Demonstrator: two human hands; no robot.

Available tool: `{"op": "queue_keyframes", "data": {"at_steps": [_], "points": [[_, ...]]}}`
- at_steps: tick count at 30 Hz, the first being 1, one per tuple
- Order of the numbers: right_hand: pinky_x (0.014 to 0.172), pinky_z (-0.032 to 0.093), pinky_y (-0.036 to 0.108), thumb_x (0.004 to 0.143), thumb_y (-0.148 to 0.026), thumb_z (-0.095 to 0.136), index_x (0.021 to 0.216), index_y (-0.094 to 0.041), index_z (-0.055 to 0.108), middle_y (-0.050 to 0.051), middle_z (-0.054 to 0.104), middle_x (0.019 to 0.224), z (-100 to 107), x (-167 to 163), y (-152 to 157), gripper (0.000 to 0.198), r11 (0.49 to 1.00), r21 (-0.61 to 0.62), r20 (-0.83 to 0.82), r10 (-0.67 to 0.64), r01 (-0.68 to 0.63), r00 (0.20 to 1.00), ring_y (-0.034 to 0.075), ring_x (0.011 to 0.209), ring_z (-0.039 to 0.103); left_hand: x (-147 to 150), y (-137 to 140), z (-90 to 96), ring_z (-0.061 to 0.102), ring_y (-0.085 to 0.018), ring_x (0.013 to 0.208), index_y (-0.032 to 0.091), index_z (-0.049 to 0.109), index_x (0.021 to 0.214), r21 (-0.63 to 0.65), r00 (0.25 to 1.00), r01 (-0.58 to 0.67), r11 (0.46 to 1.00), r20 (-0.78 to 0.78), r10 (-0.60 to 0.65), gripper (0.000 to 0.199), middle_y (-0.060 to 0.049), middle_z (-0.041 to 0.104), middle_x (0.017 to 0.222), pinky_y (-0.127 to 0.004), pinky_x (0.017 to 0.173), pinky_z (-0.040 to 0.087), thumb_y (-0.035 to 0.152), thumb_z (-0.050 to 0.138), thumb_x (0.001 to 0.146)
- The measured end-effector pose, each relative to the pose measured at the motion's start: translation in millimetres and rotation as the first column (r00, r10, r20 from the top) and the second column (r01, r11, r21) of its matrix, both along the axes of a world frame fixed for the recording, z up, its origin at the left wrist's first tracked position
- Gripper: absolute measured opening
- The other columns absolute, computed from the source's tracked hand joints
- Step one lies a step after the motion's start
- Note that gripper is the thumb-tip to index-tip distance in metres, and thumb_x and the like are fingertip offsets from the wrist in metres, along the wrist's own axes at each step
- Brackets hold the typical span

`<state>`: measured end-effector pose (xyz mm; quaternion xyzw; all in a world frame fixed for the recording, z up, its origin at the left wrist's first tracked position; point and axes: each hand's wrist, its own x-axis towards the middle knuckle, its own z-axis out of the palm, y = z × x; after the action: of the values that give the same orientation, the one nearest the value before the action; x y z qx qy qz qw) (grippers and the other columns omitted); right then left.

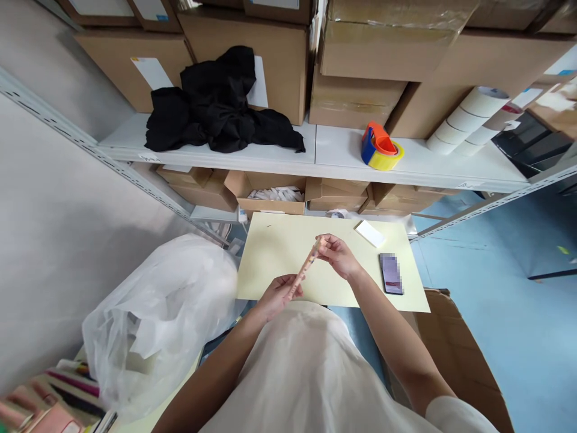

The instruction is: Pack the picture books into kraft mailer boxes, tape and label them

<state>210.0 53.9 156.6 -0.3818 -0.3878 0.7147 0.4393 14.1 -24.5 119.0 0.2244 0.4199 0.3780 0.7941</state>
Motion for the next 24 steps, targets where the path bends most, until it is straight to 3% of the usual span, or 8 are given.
{"op": "queue_keyframes", "data": {"at_steps": [3,7,11,15,18,21,24], "points": [[0.071,0.050,0.031,0.059,-0.038,0.082,0.079,-0.022,0.065,-0.002,0.068,0.070,0.7,-1.9,3.2,0.030,0.997,0.022,0.056,-0.078,0.076,0.995,0.013,0.065,0.063,-11.2,3.8,-6.0,0.065,-0.020,0.082,0.015,0.069,0.086,-0.057,0.998,-0.005,0.998,0.065,0.009,0.043,-0.009,0.069,0.085,-0.030,0.076,0.045,0.052,0.074,0.063],[0.068,0.050,0.029,0.057,-0.038,0.083,0.079,-0.021,0.066,-0.001,0.070,0.073,0.2,-2.9,7.5,0.033,0.994,-0.012,0.106,-0.106,0.108,0.989,0.013,0.065,0.063,-28.7,9.7,-8.0,0.065,-0.023,0.091,0.015,0.069,0.091,-0.046,0.991,-0.089,0.995,0.095,0.093,0.058,-0.012,0.070,0.095,-0.032,0.077,0.046,0.069,0.059,0.069],[0.069,0.051,0.030,0.055,-0.038,0.083,0.081,-0.020,0.066,-0.001,0.070,0.074,-7.9,-8.0,10.8,0.036,0.992,-0.056,0.147,-0.104,0.113,0.984,0.013,0.066,0.064,-40.5,16.4,-2.6,0.064,-0.021,0.089,0.018,0.070,0.092,0.111,0.970,-0.237,0.965,-0.023,0.241,0.051,-0.008,0.071,0.098,-0.030,0.076,0.046,0.063,0.063,0.068],[0.072,0.052,0.033,0.054,-0.041,0.083,0.083,-0.020,0.065,0.000,0.070,0.072,-23.2,-20.7,11.0,0.040,0.984,-0.088,0.164,-0.141,0.157,0.976,0.015,0.066,0.064,-41.8,20.9,-7.4,0.062,-0.015,0.074,0.016,0.071,0.087,0.224,0.923,-0.213,0.951,-0.273,0.271,0.038,-0.004,0.070,0.079,-0.025,0.069,0.045,0.044,0.076,0.063],[0.075,0.052,0.035,0.059,-0.048,0.078,0.085,-0.020,0.065,0.003,0.071,0.078,-35.6,-33.8,3.3,0.040,0.975,-0.153,0.158,-0.137,0.161,0.978,0.017,0.072,0.065,-42.1,21.0,-16.9,0.062,-0.014,0.070,0.016,0.071,0.087,0.135,0.917,-0.284,0.949,-0.252,0.310,0.037,-0.003,0.070,0.076,-0.025,0.068,0.047,0.042,0.077,0.063],[0.079,0.051,0.036,0.064,-0.052,0.073,0.091,-0.019,0.067,0.005,0.070,0.084,-47.4,-48.3,-10.0,0.043,0.976,-0.207,0.160,-0.027,0.060,0.987,0.018,0.076,0.065,-47.2,21.9,-25.8,0.064,-0.016,0.078,0.016,0.070,0.086,0.008,0.923,-0.344,0.939,-0.183,0.339,0.037,-0.006,0.071,0.087,-0.028,0.072,0.048,0.043,0.077,0.061],[0.077,0.051,0.035,0.068,-0.049,0.070,0.097,-0.022,0.067,0.003,0.067,0.085,-60.5,-63.9,-19.0,0.040,0.971,-0.238,0.219,0.064,-0.010,0.974,0.015,0.073,0.063,-57.1,27.9,-37.3,0.064,-0.016,0.081,0.017,0.070,0.089,-0.019,0.912,-0.363,0.932,-0.214,0.351,0.039,-0.007,0.070,0.091,-0.027,0.073,0.048,0.045,0.077,0.062]]}}
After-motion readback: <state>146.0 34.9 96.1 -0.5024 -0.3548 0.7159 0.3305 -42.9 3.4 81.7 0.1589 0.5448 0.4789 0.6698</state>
